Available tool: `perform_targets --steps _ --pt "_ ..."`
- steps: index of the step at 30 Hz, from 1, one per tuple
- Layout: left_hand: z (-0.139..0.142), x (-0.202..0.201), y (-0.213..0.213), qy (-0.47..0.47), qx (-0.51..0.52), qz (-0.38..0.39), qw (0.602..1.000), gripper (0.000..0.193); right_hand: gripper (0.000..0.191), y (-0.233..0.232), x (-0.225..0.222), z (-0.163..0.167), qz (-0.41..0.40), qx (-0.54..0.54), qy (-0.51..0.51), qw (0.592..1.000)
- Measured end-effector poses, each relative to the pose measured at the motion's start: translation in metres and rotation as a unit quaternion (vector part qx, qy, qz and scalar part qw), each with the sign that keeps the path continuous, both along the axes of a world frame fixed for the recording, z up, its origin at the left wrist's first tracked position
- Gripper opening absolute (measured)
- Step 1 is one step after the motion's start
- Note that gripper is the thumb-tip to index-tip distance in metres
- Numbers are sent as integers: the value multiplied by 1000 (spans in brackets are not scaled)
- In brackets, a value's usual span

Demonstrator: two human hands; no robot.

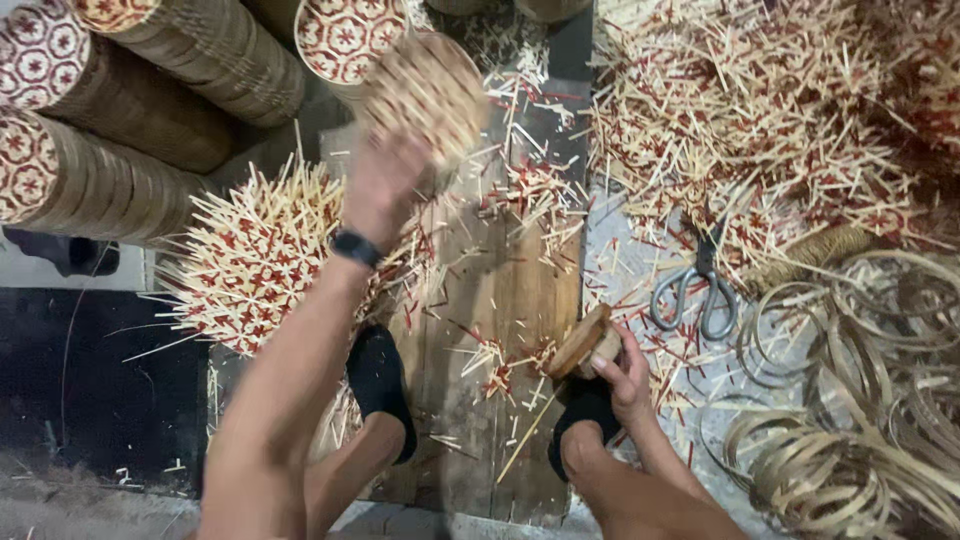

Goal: The person weaves a small, round, patterned basket using natural fibers. They use shears to trim excess material and a wooden block to shape the basket. The person then stacks the finished basket with others.

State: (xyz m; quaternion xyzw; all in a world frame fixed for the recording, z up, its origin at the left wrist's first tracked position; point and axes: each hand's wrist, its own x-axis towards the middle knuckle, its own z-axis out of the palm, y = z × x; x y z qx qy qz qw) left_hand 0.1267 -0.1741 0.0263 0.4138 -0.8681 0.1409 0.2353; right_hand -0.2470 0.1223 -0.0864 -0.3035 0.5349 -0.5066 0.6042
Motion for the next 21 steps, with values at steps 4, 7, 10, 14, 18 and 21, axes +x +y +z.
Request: perform_targets --steps 4,7,10,14,18,21 --pt "37 46 -68 40 35 25 998 36 79 1 -3 -3 1 2 9 1000" --pt "42 65 -97 49 76 23 996 38 78 2 -5 -3 6 13 16 1000" --pt "35 71 -110 68 107 39 991 39 78 3 -7 0 14 -3 34 999" --pt "32 76 -114 49 137 49 988 34 78 2 -9 7 10 48 31 998" --pt "35 79 -111 28 186 39 981 37 78 0 -11 11 16 57 37 998" --pt "36 77 -110 47 178 37 982 36 78 -1 -11 12 21 55 35 998"
